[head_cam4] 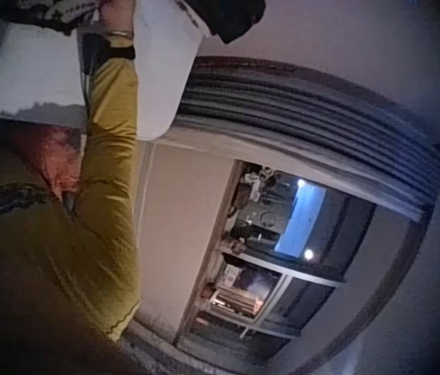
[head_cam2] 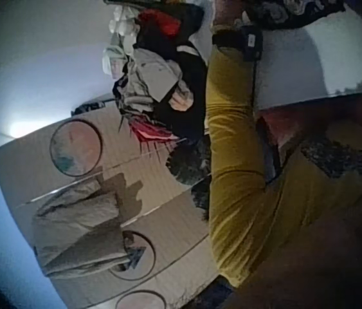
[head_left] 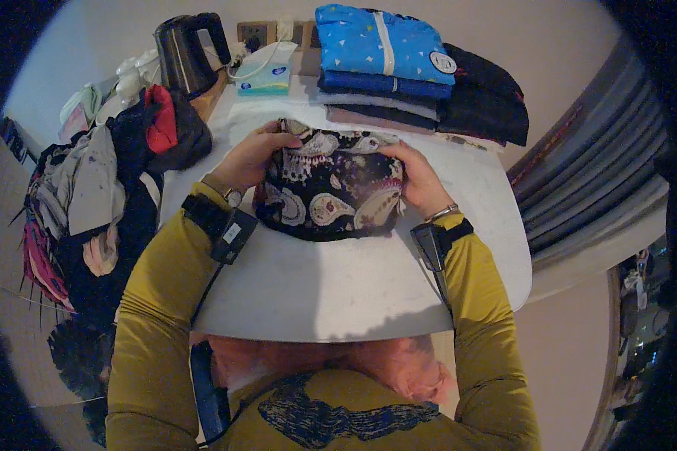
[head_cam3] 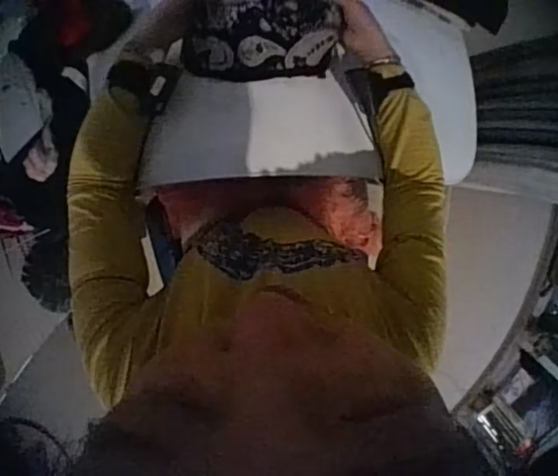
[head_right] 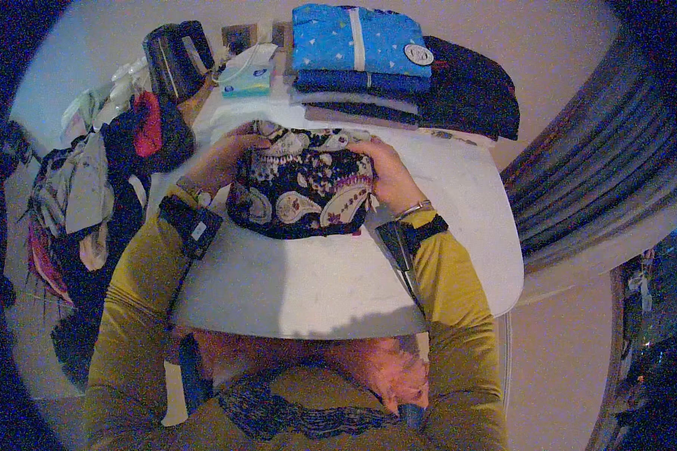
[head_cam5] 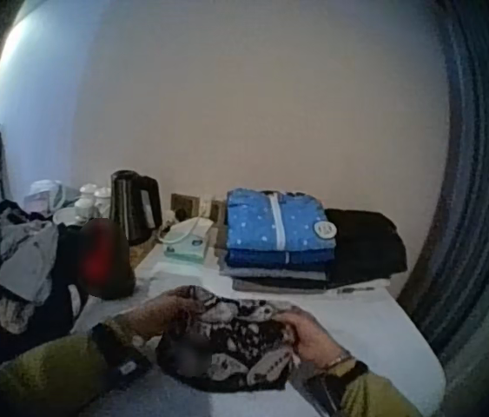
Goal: The person folds a blue patterned garment and places it on a stack. Then they unfold and fold a maroon patterned scarf, smoothing and aligning it before stacking it with the other folded items.
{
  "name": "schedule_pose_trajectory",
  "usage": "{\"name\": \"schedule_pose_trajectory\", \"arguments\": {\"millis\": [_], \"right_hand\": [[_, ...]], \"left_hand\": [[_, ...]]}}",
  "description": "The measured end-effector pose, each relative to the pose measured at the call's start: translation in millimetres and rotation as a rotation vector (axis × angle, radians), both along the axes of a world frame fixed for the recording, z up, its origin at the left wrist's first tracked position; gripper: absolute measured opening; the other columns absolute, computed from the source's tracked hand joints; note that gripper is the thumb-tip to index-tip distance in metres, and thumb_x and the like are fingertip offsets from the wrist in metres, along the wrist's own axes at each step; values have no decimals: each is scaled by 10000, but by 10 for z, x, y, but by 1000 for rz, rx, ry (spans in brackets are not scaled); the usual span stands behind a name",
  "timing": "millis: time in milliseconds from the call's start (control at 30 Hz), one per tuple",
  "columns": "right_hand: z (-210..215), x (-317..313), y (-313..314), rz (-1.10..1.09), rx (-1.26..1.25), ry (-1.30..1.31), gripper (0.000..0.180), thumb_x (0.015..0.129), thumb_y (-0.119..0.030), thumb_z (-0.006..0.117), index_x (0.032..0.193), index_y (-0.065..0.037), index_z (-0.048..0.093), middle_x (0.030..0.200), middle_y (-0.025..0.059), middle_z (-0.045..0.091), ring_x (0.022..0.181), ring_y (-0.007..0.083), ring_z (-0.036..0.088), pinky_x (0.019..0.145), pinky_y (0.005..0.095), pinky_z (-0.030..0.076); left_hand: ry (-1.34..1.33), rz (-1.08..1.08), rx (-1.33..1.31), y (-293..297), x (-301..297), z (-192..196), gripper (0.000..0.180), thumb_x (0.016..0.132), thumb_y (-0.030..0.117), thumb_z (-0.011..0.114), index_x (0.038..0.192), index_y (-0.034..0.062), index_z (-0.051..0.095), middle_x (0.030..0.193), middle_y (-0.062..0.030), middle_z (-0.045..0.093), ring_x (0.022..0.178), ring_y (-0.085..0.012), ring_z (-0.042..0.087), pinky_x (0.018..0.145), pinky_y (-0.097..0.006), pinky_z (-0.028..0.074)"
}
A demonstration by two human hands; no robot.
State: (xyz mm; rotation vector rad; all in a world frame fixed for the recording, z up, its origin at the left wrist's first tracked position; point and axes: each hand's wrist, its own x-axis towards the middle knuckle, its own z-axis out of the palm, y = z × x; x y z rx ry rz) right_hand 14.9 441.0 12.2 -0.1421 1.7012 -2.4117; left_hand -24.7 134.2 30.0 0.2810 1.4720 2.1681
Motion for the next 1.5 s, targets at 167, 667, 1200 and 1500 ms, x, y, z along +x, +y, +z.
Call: {"name": "schedule_pose_trajectory", "arguments": {"millis": [167,667,1200,1500], "right_hand": [[33,-22,-169,-185,58,61,523,916,-118,660,1379,-87,418,1142,85,649,950,196,655,836,339,542],[293,185,-339,-150,480,22,493,874,-211,743,1320,-92,569,883,-5,642,680,66,530,573,214,394],[584,188,207,21,853,8,348,837,-258,782,1126,-84,693,696,-44,633,539,10,516,483,156,380],[95,7,62,-200,1152,428,552,799,-455,766,1101,3,704,1063,180,713,1024,277,669,919,356,499]], "left_hand": [[-20,128,141,-146,-128,-105,319,900,23,578,1217,42,542,1102,-103,678,904,-222,698,800,-359,586],[57,287,-99,-414,-342,-273,776,829,7,689,1499,82,305,1174,-209,631,997,-304,677,782,-434,591],[306,202,-310,-5,-187,-375,469,797,-9,689,1256,24,596,1081,-163,669,847,-242,664,768,-333,541],[650,385,-753,-175,-335,-370,354,821,85,703,1168,24,668,883,-141,704,805,-198,660,713,-322,529]]}}
